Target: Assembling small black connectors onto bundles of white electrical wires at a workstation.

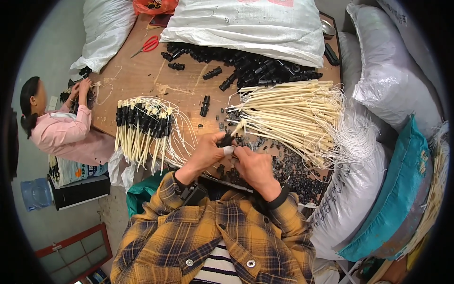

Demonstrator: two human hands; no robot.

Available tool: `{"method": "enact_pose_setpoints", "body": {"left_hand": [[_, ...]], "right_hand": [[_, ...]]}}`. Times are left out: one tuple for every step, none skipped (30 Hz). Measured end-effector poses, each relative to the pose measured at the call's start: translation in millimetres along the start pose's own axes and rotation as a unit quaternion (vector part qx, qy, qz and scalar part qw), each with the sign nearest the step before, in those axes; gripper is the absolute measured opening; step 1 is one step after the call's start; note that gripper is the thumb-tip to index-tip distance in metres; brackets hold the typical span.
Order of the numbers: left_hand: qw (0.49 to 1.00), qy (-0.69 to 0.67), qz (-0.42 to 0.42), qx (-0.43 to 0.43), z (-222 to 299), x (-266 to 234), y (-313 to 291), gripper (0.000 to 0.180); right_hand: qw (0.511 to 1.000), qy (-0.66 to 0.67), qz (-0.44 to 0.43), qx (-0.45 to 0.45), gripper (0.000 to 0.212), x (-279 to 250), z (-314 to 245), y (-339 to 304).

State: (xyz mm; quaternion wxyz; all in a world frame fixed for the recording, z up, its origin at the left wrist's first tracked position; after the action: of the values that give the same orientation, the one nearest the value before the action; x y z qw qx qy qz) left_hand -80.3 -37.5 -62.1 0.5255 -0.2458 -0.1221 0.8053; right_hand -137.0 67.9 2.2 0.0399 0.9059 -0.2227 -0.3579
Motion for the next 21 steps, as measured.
{"method": "enact_pose_setpoints", "body": {"left_hand": [[0.999,0.029,0.011,0.042,3,-6,-1,0.015],[0.995,0.058,0.021,0.083,9,-9,-3,0.015],[0.995,0.057,0.019,0.081,7,-10,-4,0.015],[0.986,0.105,0.046,0.121,15,-14,-7,0.017],[0.972,0.153,0.072,0.161,24,-18,-12,0.019],[0.981,0.164,0.03,0.102,15,-11,-10,0.025],[0.98,0.165,0.03,0.103,14,-11,-9,0.025],[0.95,0.248,0.089,0.168,25,-17,-13,0.029],[0.905,0.328,0.145,0.228,38,-20,-21,0.032],[0.905,0.329,0.145,0.227,37,-21,-22,0.032],[0.902,0.348,0.132,0.22,36,-20,-21,0.036],[0.898,0.366,0.117,0.215,35,-17,-19,0.039],[0.898,0.367,0.116,0.215,36,-16,-19,0.039],[0.895,0.374,0.113,0.213,37,-15,-19,0.039],[0.893,0.382,0.112,0.21,38,-14,-19,0.04],[0.893,0.383,0.113,0.21,38,-13,-20,0.04],[0.887,0.388,0.113,0.226,40,-10,-21,0.039],[0.881,0.391,0.112,0.242,42,-6,-22,0.038],[0.881,0.391,0.111,0.243,42,-3,-22,0.038],[0.872,0.401,0.108,0.259,45,3,-23,0.038],[0.862,0.413,0.106,0.273,47,6,-26,0.038]], "right_hand": [[0.999,0.035,0.035,-0.01,0.026,-6,-2,-2],[0.999,0.036,0.032,-0.009,0.026,-8,-4,-3],[0.996,0.079,0.033,0.029,0.024,-13,-4,1],[0.99,0.122,0.035,0.067,0.022,-15,0,1],[0.989,0.122,0.035,0.069,0.022,-12,3,-2],[0.993,0.09,0.058,0.041,0.02,-14,2,-4],[0.995,0.059,0.08,0.013,0.018,-17,0,-4],[0.995,0.059,0.081,0.012,0.018,-19,2,-4],[0.993,0.055,0.103,0.015,0.016,-24,1,-5],[0.991,0.051,0.124,0.018,0.013,-30,0,-5],[0.991,0.052,0.124,0.018,0.013,-31,-1,-4],[0.993,0.026,0.111,0.024,0.014,-30,-2,-2],[0.995,0.001,0.098,0.029,0.014,-28,-2,-1],[0.995,0.0,0.099,0.03,0.014,-27,0,-1],[0.994,0.008,0.103,0.036,0.014,-27,2,-1],[0.993,0.015,0.108,0.042,0.013,-27,4,-2],[0.993,0.016,0.108,0.042,0.013,-25,5,-1],[0.993,0.023,0.116,0.028,0.012,-24,4,-2],[0.992,0.029,0.124,0.014,0.011,-24,3,-2],[0.992,0.027,0.125,0.015,0.011,-22,6,-4],[0.994,0.022,0.109,0.008,0.012,-17,5,-4]]}}
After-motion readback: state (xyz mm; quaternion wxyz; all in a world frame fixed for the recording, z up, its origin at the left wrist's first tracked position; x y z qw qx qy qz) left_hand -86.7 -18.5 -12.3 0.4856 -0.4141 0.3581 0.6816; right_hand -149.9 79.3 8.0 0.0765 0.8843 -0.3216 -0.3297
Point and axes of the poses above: each hand's wrist, its own y-axis towards the middle knuckle, its own x-axis out of the palm, z = x × y, the point moved 10 cm from there along y, towards the middle knuckle, and after that the axes turned 14 degrees about y, right-handed, at the moved point
